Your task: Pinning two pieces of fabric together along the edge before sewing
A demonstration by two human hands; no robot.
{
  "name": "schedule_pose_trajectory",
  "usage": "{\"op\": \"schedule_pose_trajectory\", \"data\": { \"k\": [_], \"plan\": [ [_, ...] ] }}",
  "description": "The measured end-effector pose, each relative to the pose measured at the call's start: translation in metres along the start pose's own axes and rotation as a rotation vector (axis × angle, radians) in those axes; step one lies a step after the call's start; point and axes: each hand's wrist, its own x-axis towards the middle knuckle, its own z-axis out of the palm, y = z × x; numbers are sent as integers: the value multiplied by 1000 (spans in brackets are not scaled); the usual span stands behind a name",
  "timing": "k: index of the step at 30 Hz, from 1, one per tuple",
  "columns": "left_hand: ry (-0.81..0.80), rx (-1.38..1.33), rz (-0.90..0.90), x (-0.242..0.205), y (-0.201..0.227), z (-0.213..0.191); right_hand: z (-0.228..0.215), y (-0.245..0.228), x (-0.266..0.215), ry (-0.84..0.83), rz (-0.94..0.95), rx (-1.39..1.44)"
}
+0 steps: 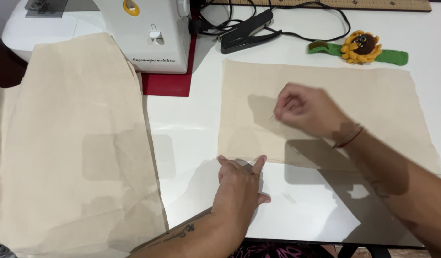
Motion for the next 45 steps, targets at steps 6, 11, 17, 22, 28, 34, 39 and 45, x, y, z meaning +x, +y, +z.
{"op": "schedule_pose_trajectory", "data": {
  "k": [6,11,17,22,28,34,39,45],
  "plan": [
    [-6,19,-1,-2,-1,-2,25,46,-3,-33,-301,-292],
    [2,26,0,-4,-2,-4,24,28,-37,194,-688,-844],
    [35,32,-9,-7,-4,-5,67,-13,-91,96,-18,-256],
    [78,45,-38,-11,-6,-8,93,-1,-106,235,-35,-340],
    [108,17,-135,-27,-11,5,97,8,-99,388,-505,-522],
    [285,-187,-263,-38,-18,28,103,-10,-100,383,-495,-681],
    [275,-230,-247,-39,-24,28,103,-9,-101,409,-511,-712],
    [282,-231,-248,-38,-23,33,106,-6,-104,396,-497,-773]
  ]
}}
